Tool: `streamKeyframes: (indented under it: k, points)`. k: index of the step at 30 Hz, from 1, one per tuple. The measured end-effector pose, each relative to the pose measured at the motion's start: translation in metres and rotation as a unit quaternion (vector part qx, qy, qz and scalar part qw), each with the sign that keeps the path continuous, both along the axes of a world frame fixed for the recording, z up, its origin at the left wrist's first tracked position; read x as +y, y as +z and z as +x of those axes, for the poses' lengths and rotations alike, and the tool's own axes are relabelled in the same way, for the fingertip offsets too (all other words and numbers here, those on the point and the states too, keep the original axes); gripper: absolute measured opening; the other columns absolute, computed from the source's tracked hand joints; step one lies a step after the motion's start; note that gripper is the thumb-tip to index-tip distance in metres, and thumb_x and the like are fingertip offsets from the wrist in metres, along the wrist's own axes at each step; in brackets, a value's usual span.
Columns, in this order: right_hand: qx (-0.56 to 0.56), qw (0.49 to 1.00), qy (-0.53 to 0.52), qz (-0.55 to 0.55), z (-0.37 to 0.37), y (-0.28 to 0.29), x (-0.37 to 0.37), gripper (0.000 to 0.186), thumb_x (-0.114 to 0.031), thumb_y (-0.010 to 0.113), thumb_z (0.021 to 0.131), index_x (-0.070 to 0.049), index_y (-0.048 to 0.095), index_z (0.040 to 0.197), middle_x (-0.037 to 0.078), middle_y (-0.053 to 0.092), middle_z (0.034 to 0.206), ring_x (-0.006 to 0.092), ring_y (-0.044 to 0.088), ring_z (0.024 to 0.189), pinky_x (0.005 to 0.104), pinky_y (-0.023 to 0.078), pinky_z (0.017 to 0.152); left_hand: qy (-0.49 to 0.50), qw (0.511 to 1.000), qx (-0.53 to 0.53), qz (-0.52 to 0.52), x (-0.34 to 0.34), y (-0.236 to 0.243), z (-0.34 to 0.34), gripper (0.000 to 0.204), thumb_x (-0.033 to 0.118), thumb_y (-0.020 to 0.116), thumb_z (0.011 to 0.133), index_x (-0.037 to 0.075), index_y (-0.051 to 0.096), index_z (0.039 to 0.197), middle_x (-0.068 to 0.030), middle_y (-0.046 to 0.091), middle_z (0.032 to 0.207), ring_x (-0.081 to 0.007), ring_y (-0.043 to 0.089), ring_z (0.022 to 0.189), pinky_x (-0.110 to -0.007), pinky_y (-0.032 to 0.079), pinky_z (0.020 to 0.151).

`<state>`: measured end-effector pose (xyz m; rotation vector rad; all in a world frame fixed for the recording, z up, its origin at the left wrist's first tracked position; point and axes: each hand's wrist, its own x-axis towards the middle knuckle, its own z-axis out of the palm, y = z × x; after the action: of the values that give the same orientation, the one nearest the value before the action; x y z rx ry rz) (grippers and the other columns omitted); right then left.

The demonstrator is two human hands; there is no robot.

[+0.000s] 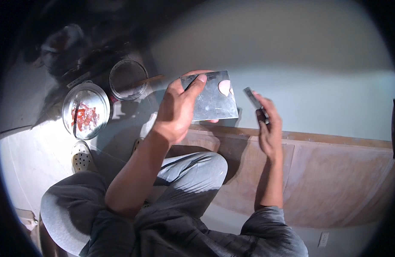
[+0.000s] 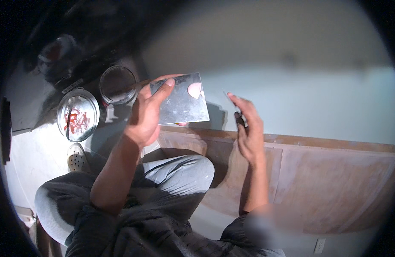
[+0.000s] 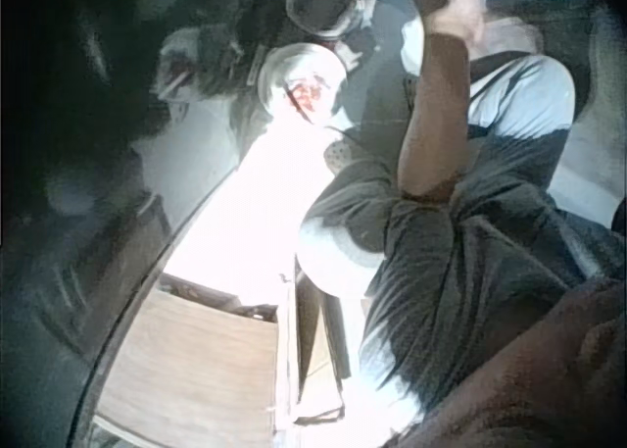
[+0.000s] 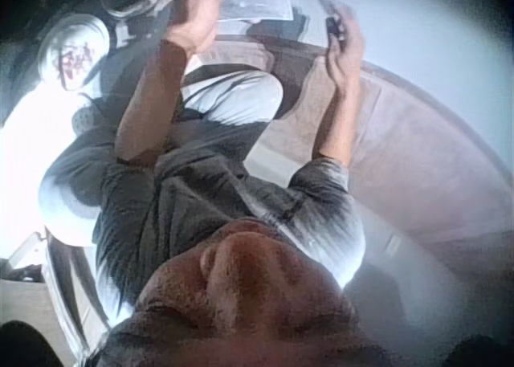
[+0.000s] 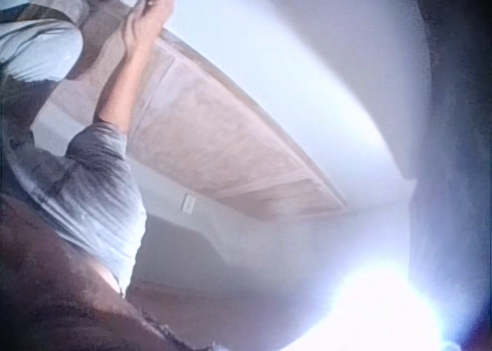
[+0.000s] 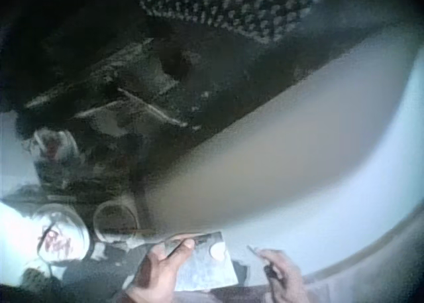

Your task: The person scoops plaster from a container onto a hawk and uses a trowel to apply it to a wall section, smoothing the surface. The person repeatedly transfers plaster between tools and applies it to the wall in a seated position.

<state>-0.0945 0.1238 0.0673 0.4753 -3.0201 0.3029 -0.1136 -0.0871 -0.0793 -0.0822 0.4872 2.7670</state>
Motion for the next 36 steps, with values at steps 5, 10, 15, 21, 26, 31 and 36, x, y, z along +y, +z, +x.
streamKeyframes:
  k: [5,10,15,21,26,31,36]
  points:
    - [-0.013,0.974,0.217,0.071,-0.005,0.043,-0.009,0.039,-0.018,0.055,0.088,-0.017,0.078,0.119,0.006,0.074,0.123,0.0334,0.059,0.127,0.0476,0.046,0.108,-0.040,0.993,0.042,-0.099,-0.003,0.004,0.001,0.036,0.032,0.055,0.105,0.003,0.063,0.126,-0.0125,0.070,0.109,-0.0247,0.074,0.091,-0.037,0.066,0.063]
    - [-0.025,0.959,0.243,0.140,0.004,0.047,-0.017,0.036,-0.025,0.057,0.087,-0.024,0.081,0.115,0.002,0.075,0.122,0.0332,0.061,0.124,0.0444,0.046,0.104,-0.062,0.993,0.020,-0.102,-0.003,0.011,0.003,0.032,0.025,0.050,0.108,0.000,0.060,0.127,-0.0124,0.064,0.113,-0.0226,0.071,0.090,-0.036,0.068,0.063]
    - [-0.036,0.955,0.230,0.183,0.008,0.041,-0.026,0.041,-0.009,0.060,0.084,-0.026,0.081,0.114,-0.002,0.075,0.122,0.0289,0.062,0.123,0.0424,0.044,0.102,-0.056,0.993,0.018,-0.103,0.001,0.010,0.002,0.032,0.024,0.051,0.108,-0.001,0.059,0.126,-0.0135,0.063,0.114,-0.0233,0.071,0.091,-0.035,0.068,0.063]
    - [-0.061,0.966,0.156,0.196,-0.001,0.036,-0.023,0.051,0.004,0.056,0.079,-0.018,0.077,0.120,0.005,0.074,0.123,0.0302,0.062,0.121,0.0458,0.045,0.104,0.054,0.981,0.001,-0.184,-0.005,-0.008,-0.005,0.037,0.030,0.056,0.105,0.001,0.063,0.127,-0.0185,0.067,0.115,-0.0298,0.069,0.106,-0.040,0.066,0.075]
    - [-0.295,0.937,-0.031,0.185,-0.039,-0.003,-0.005,0.045,0.007,0.055,0.083,-0.006,0.072,0.122,0.017,0.072,0.118,0.0361,0.067,0.107,0.0434,0.053,0.096,0.192,0.946,0.021,-0.259,-0.026,-0.022,-0.012,0.040,0.015,0.070,0.095,0.000,0.064,0.131,-0.0222,0.063,0.124,-0.0315,0.068,0.108,-0.043,0.066,0.079]
    - [-0.387,0.847,0.013,0.363,-0.072,-0.081,0.006,0.044,-0.003,0.060,0.083,-0.004,0.069,0.125,0.020,0.071,0.115,0.0405,0.066,0.106,0.0449,0.052,0.098,0.311,0.789,0.124,-0.515,-0.031,-0.042,-0.016,0.035,0.017,0.068,0.097,0.003,0.065,0.129,-0.0160,0.067,0.119,-0.0306,0.070,0.108,-0.047,0.066,0.075]
    - [-0.454,0.784,0.046,0.420,-0.088,-0.138,0.032,0.051,-0.004,0.062,0.081,-0.010,0.068,0.131,0.017,0.071,0.122,0.0361,0.067,0.111,0.0405,0.054,0.099,0.220,0.944,0.015,-0.245,-0.028,-0.028,-0.016,0.030,0.023,0.061,0.101,0.005,0.066,0.125,-0.0126,0.068,0.119,-0.0312,0.071,0.104,-0.048,0.066,0.074]
